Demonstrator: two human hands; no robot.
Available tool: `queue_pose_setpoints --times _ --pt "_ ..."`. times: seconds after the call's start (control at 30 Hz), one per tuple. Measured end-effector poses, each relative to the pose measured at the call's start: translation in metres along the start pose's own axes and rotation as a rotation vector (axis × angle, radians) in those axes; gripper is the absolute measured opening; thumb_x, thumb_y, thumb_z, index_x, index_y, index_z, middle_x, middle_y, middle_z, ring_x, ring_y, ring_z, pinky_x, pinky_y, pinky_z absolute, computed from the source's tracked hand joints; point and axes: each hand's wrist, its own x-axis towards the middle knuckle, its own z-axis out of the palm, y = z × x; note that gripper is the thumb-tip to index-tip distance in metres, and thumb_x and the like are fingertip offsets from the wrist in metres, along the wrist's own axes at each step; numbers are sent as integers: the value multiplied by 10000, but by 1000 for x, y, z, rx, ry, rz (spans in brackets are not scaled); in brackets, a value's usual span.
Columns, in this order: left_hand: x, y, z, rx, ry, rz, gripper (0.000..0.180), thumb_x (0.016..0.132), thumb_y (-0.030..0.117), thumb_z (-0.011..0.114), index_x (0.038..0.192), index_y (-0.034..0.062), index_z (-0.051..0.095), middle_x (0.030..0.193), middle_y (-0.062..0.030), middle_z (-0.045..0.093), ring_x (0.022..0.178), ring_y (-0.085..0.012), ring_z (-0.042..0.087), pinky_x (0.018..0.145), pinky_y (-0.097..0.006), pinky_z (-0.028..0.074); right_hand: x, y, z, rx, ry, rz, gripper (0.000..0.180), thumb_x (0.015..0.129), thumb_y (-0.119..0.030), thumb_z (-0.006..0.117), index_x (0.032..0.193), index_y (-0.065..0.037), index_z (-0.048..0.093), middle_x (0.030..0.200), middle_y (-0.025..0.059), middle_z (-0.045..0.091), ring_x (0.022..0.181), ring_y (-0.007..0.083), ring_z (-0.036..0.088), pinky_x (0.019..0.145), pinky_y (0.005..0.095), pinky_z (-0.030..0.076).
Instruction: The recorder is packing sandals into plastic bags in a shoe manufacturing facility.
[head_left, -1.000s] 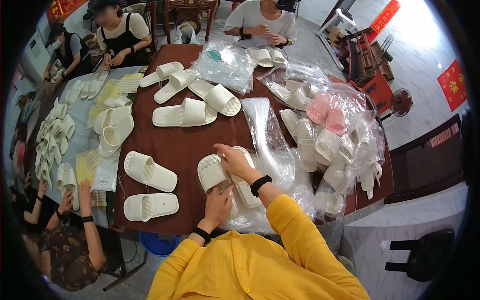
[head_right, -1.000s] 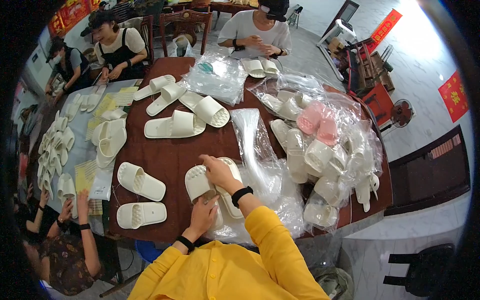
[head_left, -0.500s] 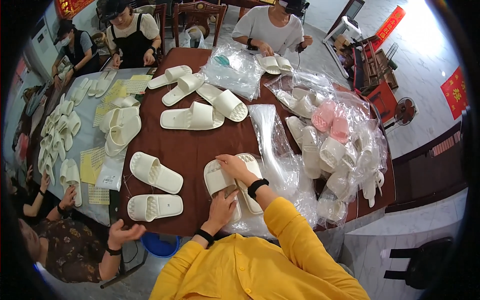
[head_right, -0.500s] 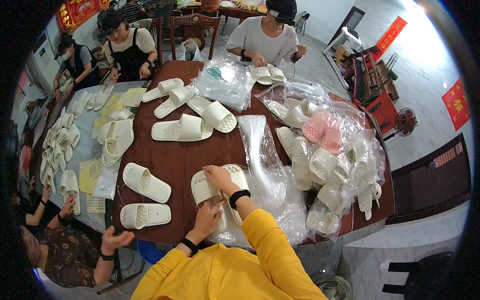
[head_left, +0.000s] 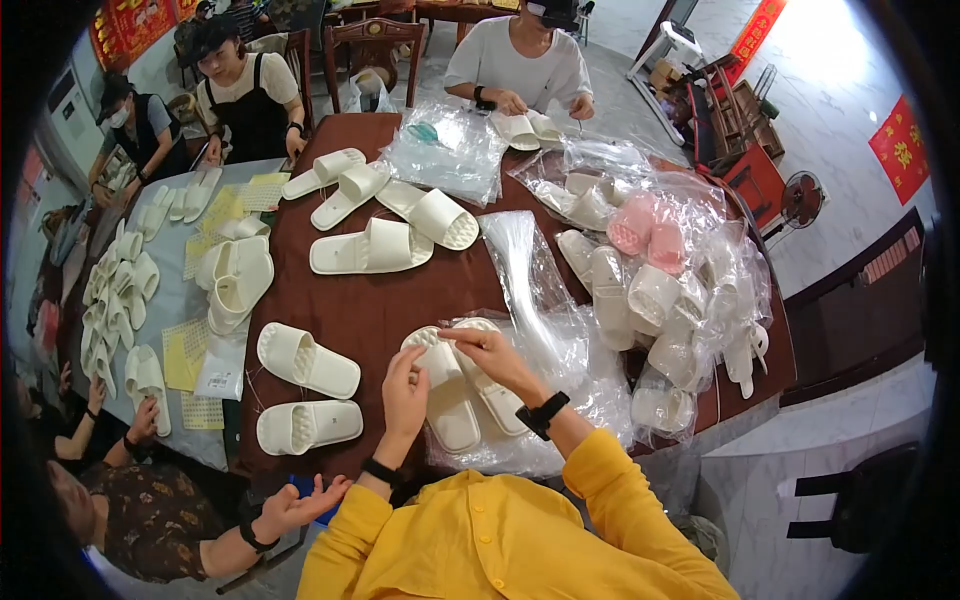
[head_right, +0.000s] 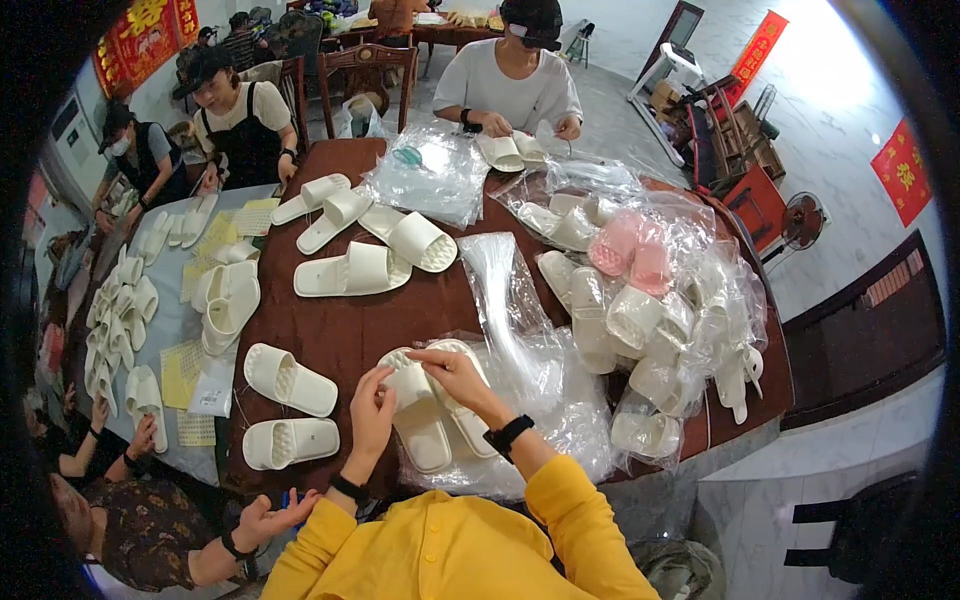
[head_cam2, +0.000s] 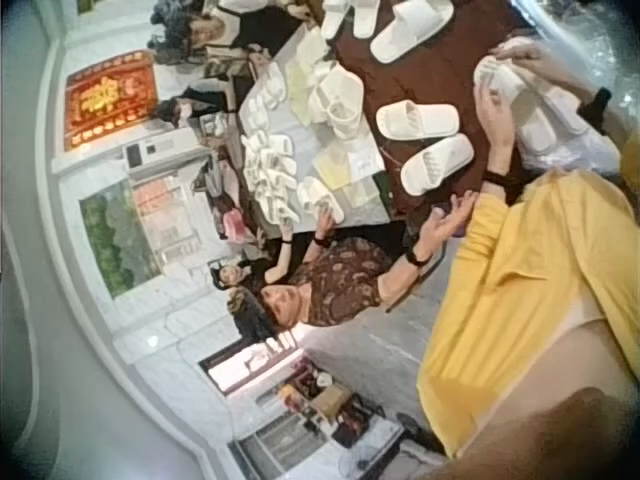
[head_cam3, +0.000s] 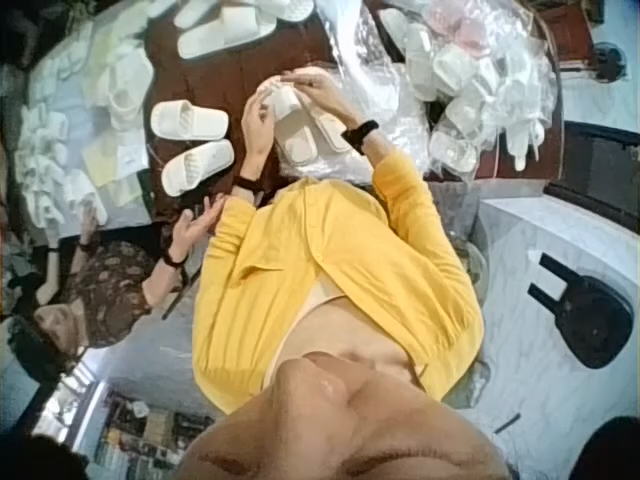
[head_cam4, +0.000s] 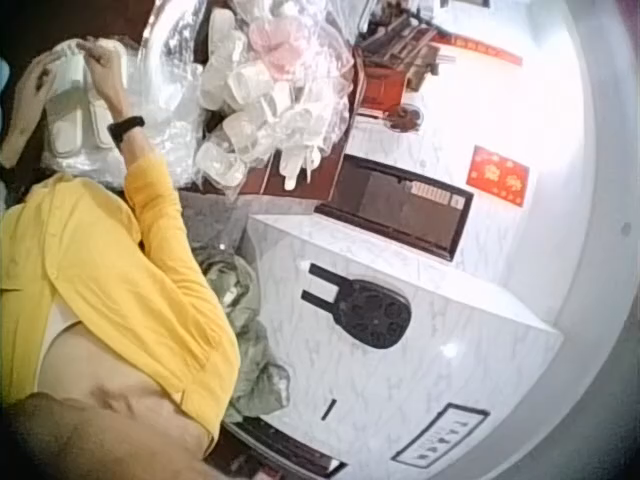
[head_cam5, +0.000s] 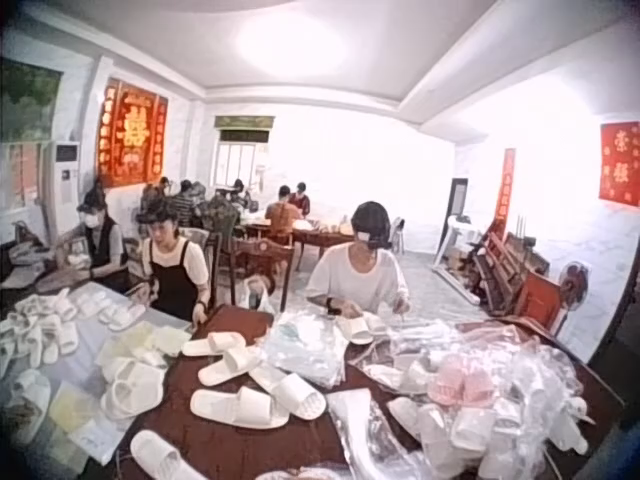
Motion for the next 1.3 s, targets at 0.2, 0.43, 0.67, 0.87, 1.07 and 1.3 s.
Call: queue_pose_setpoints --times 0.2,0.43,0.67,0.87,1.07,1.3 --pt "11 -15 36 -291 -198 -250 166 958 112 595 1074 3 644 939 -24 675 849 -98 638 754 -244 516 -14 6 0 96 24 -38 307 949 -31 536 1238 -16 638 1204 79 668 1078 136 614 945 271 478" --pt "15 -20 37 -354 -158 -219 129 957 110 605 986 -2 663 889 -10 664 808 -78 603 744 -233 503 -23 -7 4 419 70 -88 329 886 -31 652 1206 -45 579 1362 61 474 951 88 579 901 258 486" --pt "3 -21 28 -367 -98 -227 83 910 38 621 964 -5 668 857 -29 679 798 -80 632 722 -232 502 -21 2 10 302 123 -150 157 888 35 621 1039 -7 622 1248 89 568 1076 146 592 927 286 492" --pt "18 -7 10 -204 -102 -87 113 907 28 611 997 -10 667 890 -67 677 818 -121 642 741 -257 505 -7 -22 10 -42 185 -260 116 885 14 647 1000 23 661 1016 86 671 909 137 659 788 261 532" --pt "4 -6 8 -187 -86 -19 93 886 23 634 967 -10 665 867 -82 660 767 -155 639 704 -271 500 -20 -22 18 -92 187 -142 169 875 -59 682 1031 6 685 930 87 706 810 148 680 741 275 538" --pt "2 -8 10 -181 -66 39 81 876 3 631 949 -11 662 859 -101 649 737 -189 636 661 -284 498 -21 -17 20 -84 153 -135 150 877 -44 669 1017 1 700 922 89 701 805 156 685 737 276 548"
